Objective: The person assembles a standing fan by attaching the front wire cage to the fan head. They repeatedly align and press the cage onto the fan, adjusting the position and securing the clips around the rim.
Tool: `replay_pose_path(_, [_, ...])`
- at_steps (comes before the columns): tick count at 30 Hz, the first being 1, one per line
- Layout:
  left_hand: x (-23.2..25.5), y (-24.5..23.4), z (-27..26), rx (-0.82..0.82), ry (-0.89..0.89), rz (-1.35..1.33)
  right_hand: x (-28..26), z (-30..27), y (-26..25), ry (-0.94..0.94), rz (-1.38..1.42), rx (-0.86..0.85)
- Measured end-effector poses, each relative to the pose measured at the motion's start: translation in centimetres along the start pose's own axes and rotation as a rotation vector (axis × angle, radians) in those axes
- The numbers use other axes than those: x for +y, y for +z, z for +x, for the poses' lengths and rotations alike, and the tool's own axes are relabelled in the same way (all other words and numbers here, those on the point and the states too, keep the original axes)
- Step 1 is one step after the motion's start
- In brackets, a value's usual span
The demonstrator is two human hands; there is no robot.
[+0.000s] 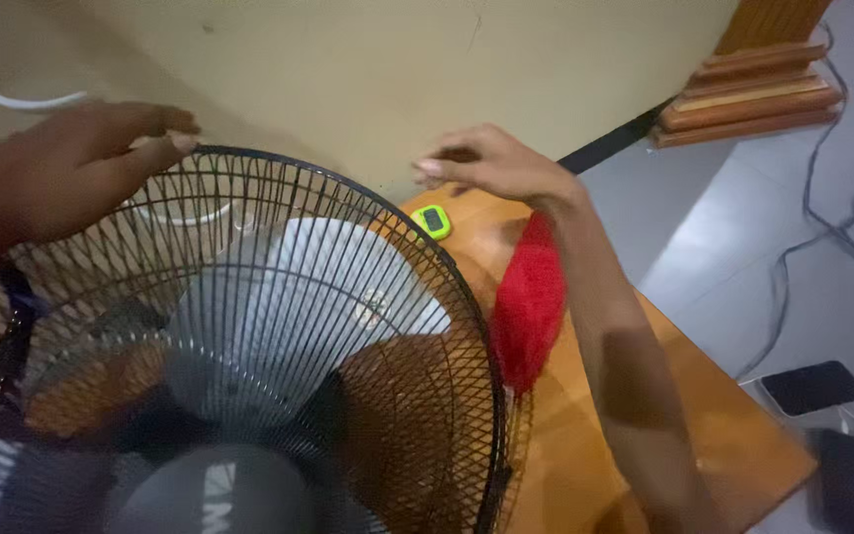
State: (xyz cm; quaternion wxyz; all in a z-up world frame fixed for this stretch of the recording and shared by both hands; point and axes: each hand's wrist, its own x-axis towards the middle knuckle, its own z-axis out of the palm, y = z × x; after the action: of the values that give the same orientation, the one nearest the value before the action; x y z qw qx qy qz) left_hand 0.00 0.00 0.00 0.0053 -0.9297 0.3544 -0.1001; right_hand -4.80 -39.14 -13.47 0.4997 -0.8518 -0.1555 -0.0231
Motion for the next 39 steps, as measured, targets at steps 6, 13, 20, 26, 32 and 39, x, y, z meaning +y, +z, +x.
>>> replay_pose_path(6, [0.3,-0.4,0.6,-0.101,-0.156,0.024,2.9,-3.7,0.5,0.017,0.034,-0.32])
replay_pose_path(13, [0.8,-1.1,0.8,-0.116,-0.135,0.14,4.3,-2.9,0.0,-0.112,0.107,-0.457])
replay_pose_path(20, [0.2,-0.9,0.5,-0.066,-0.034,0.186,5.3,-1.9,0.6,0.017,0.174,-0.456])
replay_pose_path(26, [0.0,-0.4,0.1,-0.016,0.028,0.168,6.6,-0.4,1.4,-0.033,0.227,-0.474])
replay_pose_path(32, [1.7,-1.0,-0.3,-0.107,-0.167,0.069,3.9,-2.0,0.7,0.045,0.101,-0.443])
replay_pose_path(39, [3.5,-1.6,-1.2,0.021,-0.177,-0.109,-0.1,-3.9,0.8,0.004,-0.013,-0.353])
